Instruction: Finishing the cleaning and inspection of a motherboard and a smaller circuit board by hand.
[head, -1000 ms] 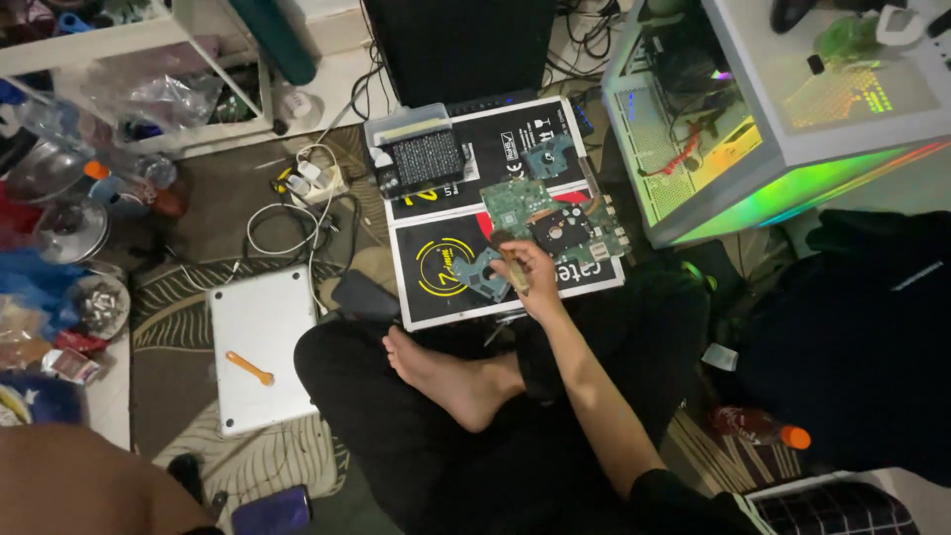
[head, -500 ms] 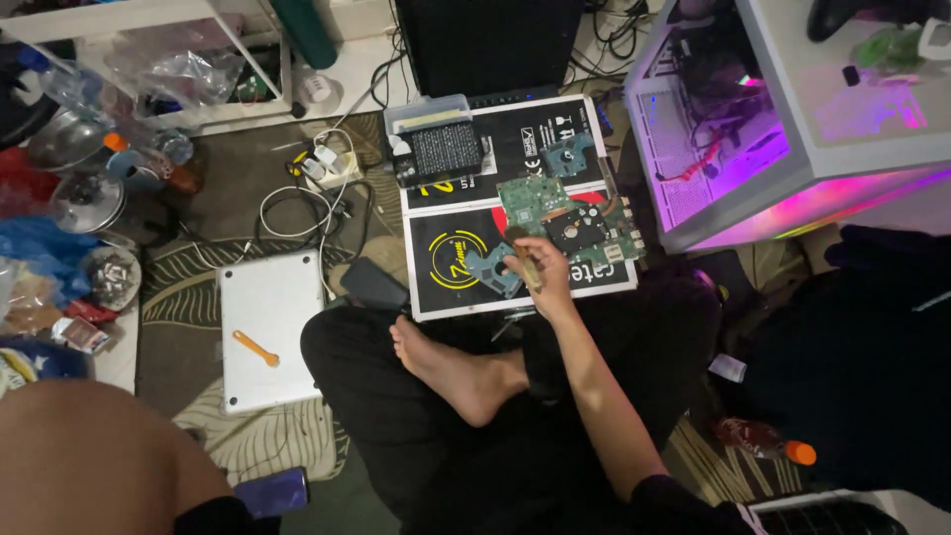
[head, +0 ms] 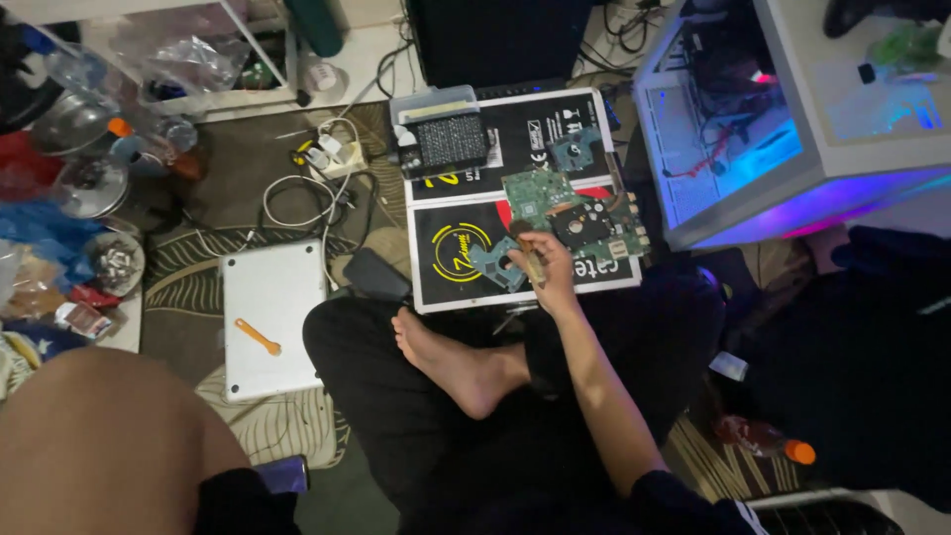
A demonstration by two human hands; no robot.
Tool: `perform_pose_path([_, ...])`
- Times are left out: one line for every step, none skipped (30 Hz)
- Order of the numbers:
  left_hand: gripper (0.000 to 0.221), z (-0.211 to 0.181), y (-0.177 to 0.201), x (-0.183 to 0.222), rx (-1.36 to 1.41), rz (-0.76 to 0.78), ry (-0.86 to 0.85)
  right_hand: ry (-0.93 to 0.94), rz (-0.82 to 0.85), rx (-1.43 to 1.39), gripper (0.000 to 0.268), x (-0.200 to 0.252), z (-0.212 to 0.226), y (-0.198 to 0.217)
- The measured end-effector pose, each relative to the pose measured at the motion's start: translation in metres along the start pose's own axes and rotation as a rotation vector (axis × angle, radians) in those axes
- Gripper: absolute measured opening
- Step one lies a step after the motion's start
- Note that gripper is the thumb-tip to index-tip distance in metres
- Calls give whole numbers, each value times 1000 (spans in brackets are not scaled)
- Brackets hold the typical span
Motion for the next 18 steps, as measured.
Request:
perform_pose_path([59,3,2,3,15,-24,5,-1,-6,4,35,2,1,0])
perform_pose_path([59,6,4,7,31,-47,11,-4,-6,-4,35,4,1,1])
perform_pose_path([59,12,9,8,52,-68,16,-1,-4,-15,35,2,2,-1])
perform_pose_path([59,19,11,9,73,-88,21,4,-8,-13,35,-1,2,-3])
perform_pose_path([59,23,13,13,89,-114,29,3,-7,-25,35,0,2,-2])
perform_pose_path([59,27,15,16,104,-141,36,3,-7,-37,36,1,1,-1])
perform_pose_path([59,28,16,18,120,-156,32,1,-1,-40,36,1,-1,1])
perform_pose_path([59,28,17,20,136,-171,27,-1,-2,-29,36,1,-3,3])
perform_pose_path([59,29,18,20,152,-185,28,-1,-8,-21,36,3,-6,4])
perform_pose_path([59,31,18,19,169,-199,28,-1,-7,-26,36,-1,-5,-1])
perform_pose_path([59,31,17,21,179,-220,35,0,3,-46,37,-1,-5,-1])
perform_pose_path([59,32,17,22,188,-242,42,1,12,-65,37,-1,-4,-2])
perform_pose_path([60,37,20,24,209,-263,45,5,11,-63,37,-2,2,-2])
perform_pose_path([60,41,24,27,229,-283,47,12,6,-46,36,-2,7,-2])
perform_pose_path([60,40,25,31,243,-301,43,12,6,-32,36,2,11,-5])
perform_pose_path([60,40,24,34,257,-319,39,8,9,-32,36,5,10,-3])
perform_pose_path([60,45,26,36,280,-331,34,15,8,-3,34,3,9,-3])
perform_pose_path([60,49,28,38,303,-344,29,22,7,26,33,0,8,-3])
Point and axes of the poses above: each hand's wrist, its own x-axis away from the middle knuckle, its own y-axis out of the back of the hand, z = x × y, the point moved 4 cm from there along -x, towards the middle knuckle, and after that the axes turned 3 degrees about x, right-handed, at the moved point
